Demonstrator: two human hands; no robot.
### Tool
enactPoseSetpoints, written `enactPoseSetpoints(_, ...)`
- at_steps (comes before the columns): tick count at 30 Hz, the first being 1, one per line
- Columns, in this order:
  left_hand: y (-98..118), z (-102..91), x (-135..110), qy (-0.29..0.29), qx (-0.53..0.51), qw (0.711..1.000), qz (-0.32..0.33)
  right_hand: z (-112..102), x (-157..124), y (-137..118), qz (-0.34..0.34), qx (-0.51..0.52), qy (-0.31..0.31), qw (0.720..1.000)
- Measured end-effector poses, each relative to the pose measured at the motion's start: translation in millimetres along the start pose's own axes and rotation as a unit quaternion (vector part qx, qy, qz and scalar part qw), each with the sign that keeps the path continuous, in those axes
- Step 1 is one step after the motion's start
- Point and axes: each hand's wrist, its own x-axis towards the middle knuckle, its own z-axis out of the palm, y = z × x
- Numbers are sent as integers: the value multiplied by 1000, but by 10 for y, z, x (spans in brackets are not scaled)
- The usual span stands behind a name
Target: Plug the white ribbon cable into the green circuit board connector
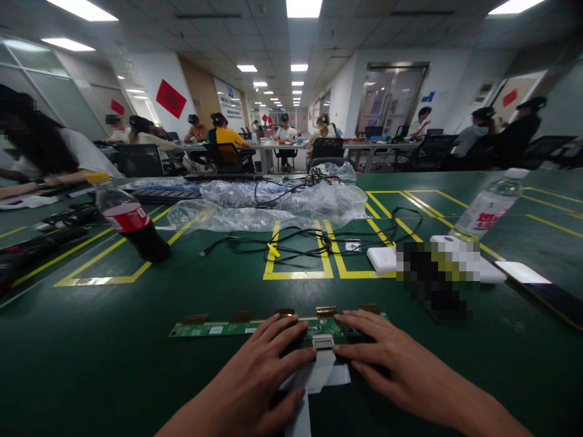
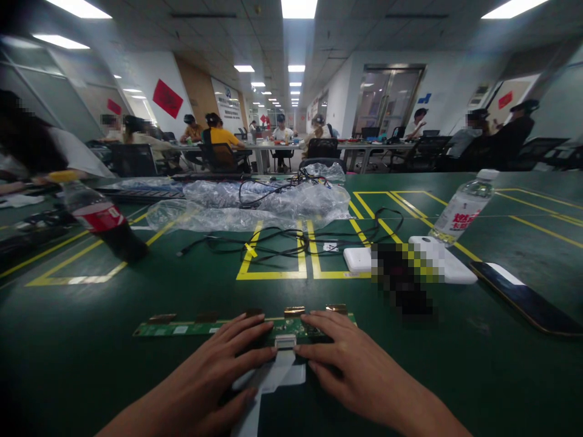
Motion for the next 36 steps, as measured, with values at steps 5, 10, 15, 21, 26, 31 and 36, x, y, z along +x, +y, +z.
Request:
enactPoseSetpoints(5, 2, 8, -13, 4, -9, 1000, -7, 25, -23, 16, 1, 1, 11, 1000)
enactPoseSetpoints(10, 17, -15, -9, 10, -6, 1000, -14, -4, -24, -3, -9, 15, 15, 1000)
enactPoseSetpoints(15, 23, -20, 3, 1, -7, 1000, -24, -8, -32, -3, -1, 29, 8, 1000)
enactPoseSetpoints(21, -1, 26, -23, 19, -13, 999, -29, 4, -34, 9, 5, 29, 1, 1000)
enactPoseSetpoints(26, -10, 32, -32, 26, -8, 1000, -13, 38, -38, 23, 5, 26, 9, 1000)
enactPoseSetpoints(31, -29, 68, -44, 39, -15, 999, -12, 54, -47, 25, 2, 37, 19, 999)
enactPoseSetpoints(36, -15, 49, -29, 30, -9, 999, -19, 47, -36, 21, 1, 25, 18, 1000)
